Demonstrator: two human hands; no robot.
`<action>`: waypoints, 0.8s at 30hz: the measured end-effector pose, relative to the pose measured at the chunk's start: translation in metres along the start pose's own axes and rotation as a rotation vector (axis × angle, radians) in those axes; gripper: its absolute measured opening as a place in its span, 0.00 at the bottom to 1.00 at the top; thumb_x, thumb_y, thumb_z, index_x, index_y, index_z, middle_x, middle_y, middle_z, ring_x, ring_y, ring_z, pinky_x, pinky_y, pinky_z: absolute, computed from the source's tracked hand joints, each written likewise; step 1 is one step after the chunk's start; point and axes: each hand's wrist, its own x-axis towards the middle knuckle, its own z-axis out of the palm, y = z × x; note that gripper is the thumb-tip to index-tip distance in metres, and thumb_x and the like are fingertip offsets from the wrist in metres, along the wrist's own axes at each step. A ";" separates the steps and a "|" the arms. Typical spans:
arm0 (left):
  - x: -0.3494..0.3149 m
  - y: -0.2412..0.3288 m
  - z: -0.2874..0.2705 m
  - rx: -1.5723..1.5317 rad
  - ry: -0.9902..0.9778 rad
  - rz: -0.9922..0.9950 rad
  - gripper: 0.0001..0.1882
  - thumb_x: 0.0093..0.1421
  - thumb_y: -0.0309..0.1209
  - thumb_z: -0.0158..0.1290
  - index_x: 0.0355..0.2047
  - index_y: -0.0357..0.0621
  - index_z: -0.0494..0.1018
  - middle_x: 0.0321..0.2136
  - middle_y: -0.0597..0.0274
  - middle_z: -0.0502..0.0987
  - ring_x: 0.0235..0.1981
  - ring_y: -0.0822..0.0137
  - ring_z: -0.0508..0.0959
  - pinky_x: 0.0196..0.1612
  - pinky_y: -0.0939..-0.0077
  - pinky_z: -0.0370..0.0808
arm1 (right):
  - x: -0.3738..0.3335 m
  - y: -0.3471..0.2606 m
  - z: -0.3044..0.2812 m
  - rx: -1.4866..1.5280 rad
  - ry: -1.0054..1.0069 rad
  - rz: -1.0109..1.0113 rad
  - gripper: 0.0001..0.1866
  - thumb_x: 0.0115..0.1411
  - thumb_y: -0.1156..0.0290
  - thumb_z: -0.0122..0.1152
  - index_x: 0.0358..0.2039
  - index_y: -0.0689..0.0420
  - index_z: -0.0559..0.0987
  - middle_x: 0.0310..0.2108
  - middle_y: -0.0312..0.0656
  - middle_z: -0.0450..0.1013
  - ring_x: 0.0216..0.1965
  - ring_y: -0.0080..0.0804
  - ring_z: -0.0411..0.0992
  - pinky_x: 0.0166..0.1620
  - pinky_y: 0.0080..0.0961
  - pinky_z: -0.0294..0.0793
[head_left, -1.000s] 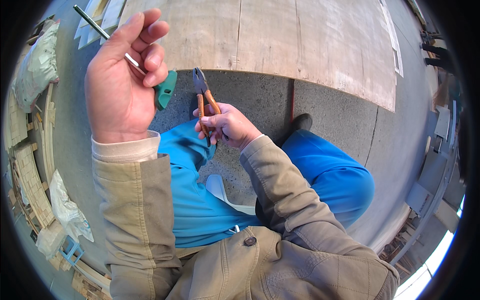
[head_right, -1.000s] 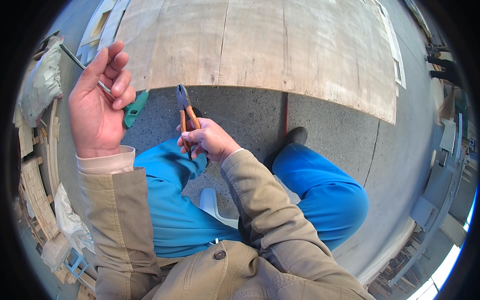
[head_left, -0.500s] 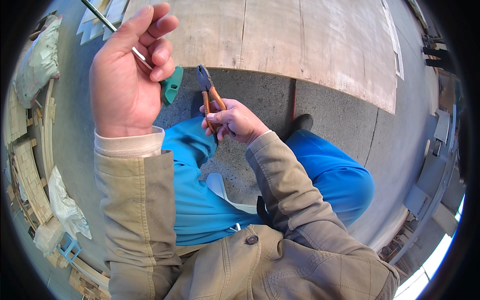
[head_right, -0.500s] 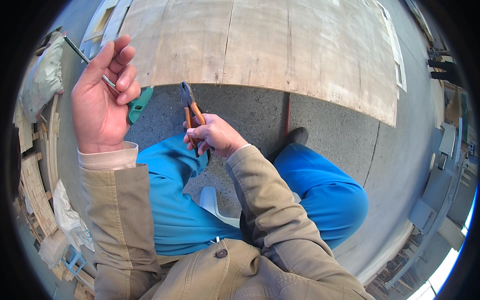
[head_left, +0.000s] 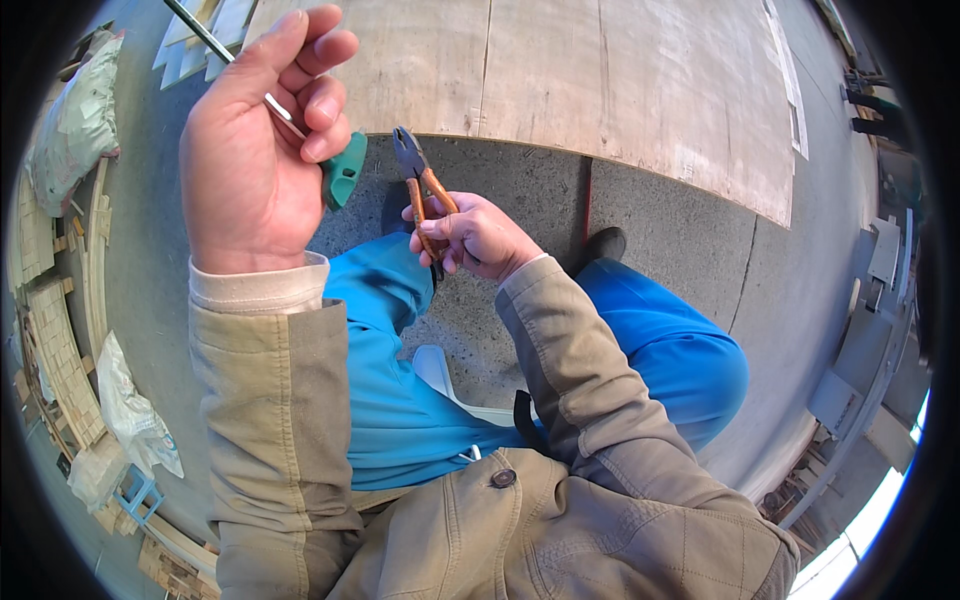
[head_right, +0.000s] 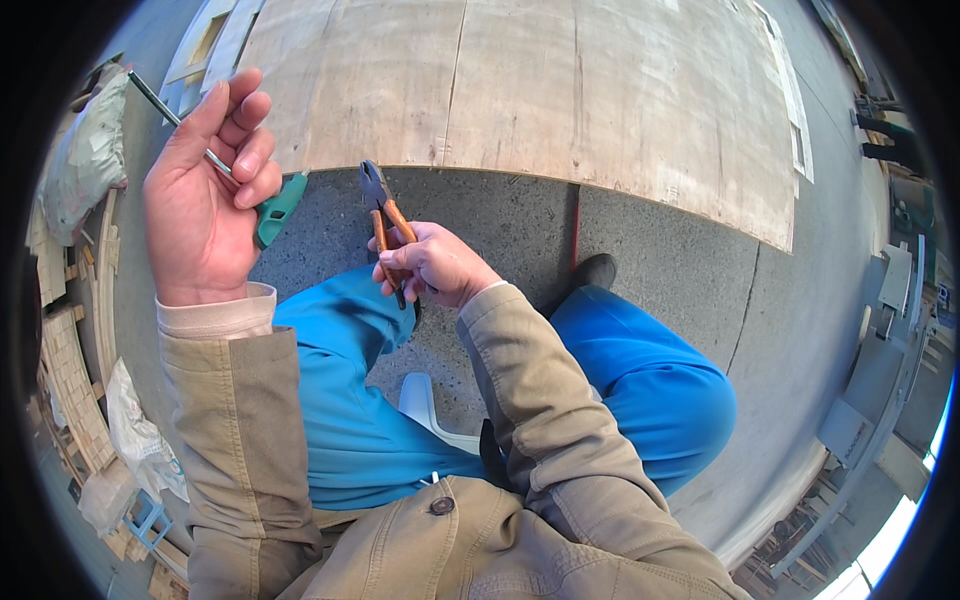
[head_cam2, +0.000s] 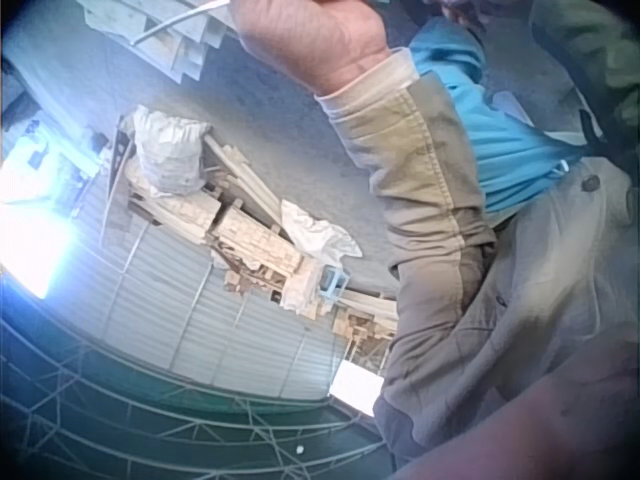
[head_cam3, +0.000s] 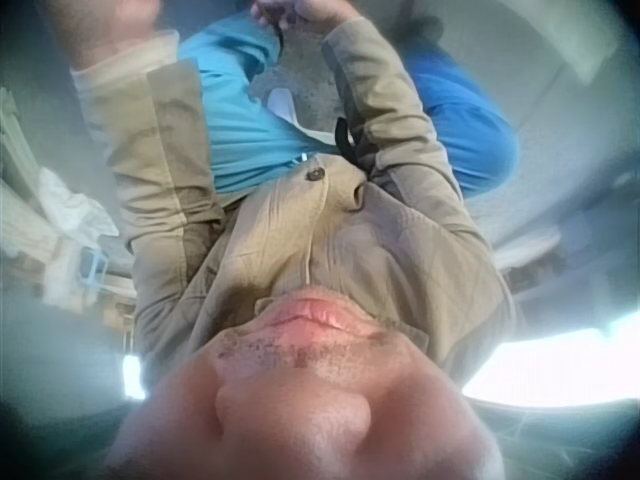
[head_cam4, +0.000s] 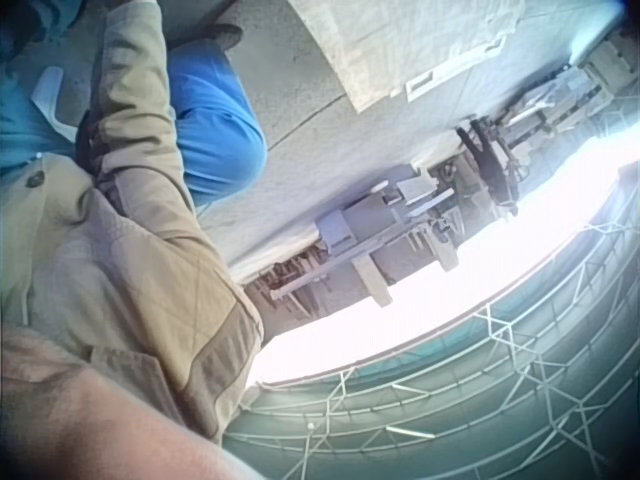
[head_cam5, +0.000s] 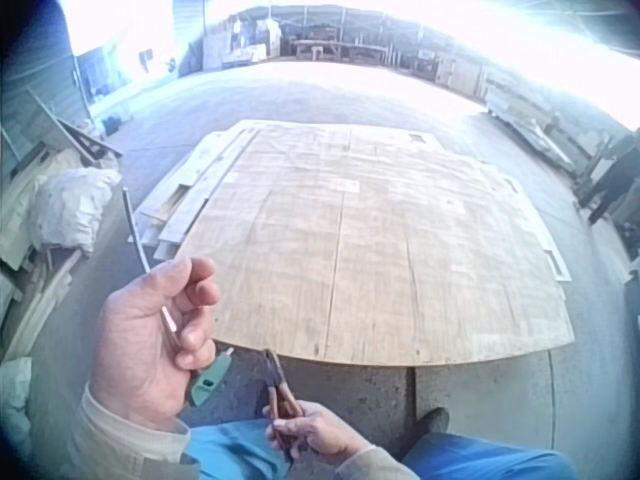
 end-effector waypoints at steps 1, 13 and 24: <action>0.000 0.000 0.000 -0.001 -0.001 0.000 0.18 0.72 0.36 0.56 0.53 0.34 0.78 0.40 0.59 0.83 0.23 0.77 0.67 0.22 0.83 0.60 | 0.000 0.000 0.000 -0.007 -0.017 -0.021 0.23 0.65 0.73 0.59 0.59 0.68 0.70 0.37 0.47 0.79 0.33 0.31 0.80 0.29 0.20 0.75; 0.000 0.000 0.000 -0.002 -0.006 0.002 0.18 0.72 0.37 0.56 0.53 0.33 0.78 0.40 0.59 0.83 0.24 0.78 0.67 0.22 0.83 0.60 | -0.004 -0.003 0.001 -0.080 0.022 -0.031 0.23 0.65 0.72 0.58 0.59 0.67 0.71 0.36 0.43 0.79 0.31 0.26 0.78 0.27 0.17 0.69; 0.000 0.001 0.000 -0.002 -0.025 0.004 0.18 0.72 0.36 0.55 0.53 0.33 0.78 0.40 0.59 0.83 0.24 0.78 0.67 0.22 0.83 0.60 | -0.005 -0.001 0.001 -0.010 0.007 -0.044 0.22 0.65 0.73 0.58 0.58 0.66 0.73 0.34 0.42 0.78 0.29 0.27 0.77 0.26 0.18 0.67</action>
